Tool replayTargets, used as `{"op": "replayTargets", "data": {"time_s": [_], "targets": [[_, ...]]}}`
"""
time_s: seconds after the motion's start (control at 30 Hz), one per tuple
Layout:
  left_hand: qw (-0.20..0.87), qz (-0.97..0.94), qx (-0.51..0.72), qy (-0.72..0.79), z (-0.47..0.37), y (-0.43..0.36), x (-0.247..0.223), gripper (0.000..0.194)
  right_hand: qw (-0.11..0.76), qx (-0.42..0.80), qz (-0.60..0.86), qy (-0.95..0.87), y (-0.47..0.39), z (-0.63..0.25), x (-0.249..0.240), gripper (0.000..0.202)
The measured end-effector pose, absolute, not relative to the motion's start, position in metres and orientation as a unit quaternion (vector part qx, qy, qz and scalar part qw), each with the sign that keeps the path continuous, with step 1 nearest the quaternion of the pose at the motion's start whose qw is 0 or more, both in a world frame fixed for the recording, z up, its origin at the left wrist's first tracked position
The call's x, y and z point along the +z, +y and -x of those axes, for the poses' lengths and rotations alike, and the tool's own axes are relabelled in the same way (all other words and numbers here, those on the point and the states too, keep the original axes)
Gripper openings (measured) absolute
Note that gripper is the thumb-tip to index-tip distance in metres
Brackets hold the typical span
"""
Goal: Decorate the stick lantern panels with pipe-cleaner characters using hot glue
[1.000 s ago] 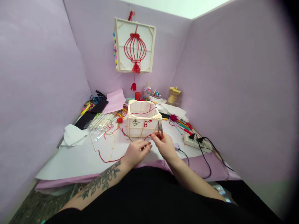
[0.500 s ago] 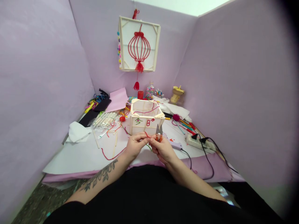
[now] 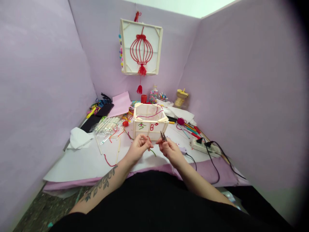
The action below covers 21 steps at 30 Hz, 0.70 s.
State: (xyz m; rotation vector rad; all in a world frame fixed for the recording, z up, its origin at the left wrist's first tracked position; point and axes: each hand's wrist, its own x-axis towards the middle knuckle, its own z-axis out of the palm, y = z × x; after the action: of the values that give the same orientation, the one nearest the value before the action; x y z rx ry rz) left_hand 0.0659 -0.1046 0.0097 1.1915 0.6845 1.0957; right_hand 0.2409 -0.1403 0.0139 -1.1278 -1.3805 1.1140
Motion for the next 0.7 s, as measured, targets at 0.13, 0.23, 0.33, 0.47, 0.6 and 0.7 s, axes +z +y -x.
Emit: {"op": "replayTargets", "data": {"time_s": [0.13, 0.23, 0.33, 0.47, 0.6, 0.7], "targets": [[0.616, -0.538, 0.5, 0.285, -0.063, -0.104, 0.01, 0.046, 0.427, 0.529, 0.458, -0.573, -0.15, -0.248, 0.017, 0.062], [0.614, -0.548, 0.495, 0.278, -0.061, -0.103, 0.009, 0.047, 0.367, 0.583, 0.464, -0.557, -0.154, -0.251, 0.022, 0.054], [0.625, -0.56, 0.475, 0.264, -0.061, -0.105, 0.01, 0.046, 0.333, 0.622, 0.456, -0.543, -0.153, -0.253, 0.027, 0.052], [0.636, -0.582, 0.443, 0.245, -0.061, -0.107, 0.012, 0.045, 0.319, 0.634, 0.44, -0.55, -0.15, -0.254, 0.027, 0.051], [0.642, -0.595, 0.419, 0.241, -0.061, -0.108, 0.014, 0.046, 0.302, 0.632, 0.445, -0.558, -0.148, -0.256, 0.026, 0.049], [0.655, -0.596, 0.398, 0.239, -0.061, -0.108, 0.014, 0.047, 0.28, 0.631, 0.448, -0.567, -0.146, -0.26, 0.026, 0.047]]}}
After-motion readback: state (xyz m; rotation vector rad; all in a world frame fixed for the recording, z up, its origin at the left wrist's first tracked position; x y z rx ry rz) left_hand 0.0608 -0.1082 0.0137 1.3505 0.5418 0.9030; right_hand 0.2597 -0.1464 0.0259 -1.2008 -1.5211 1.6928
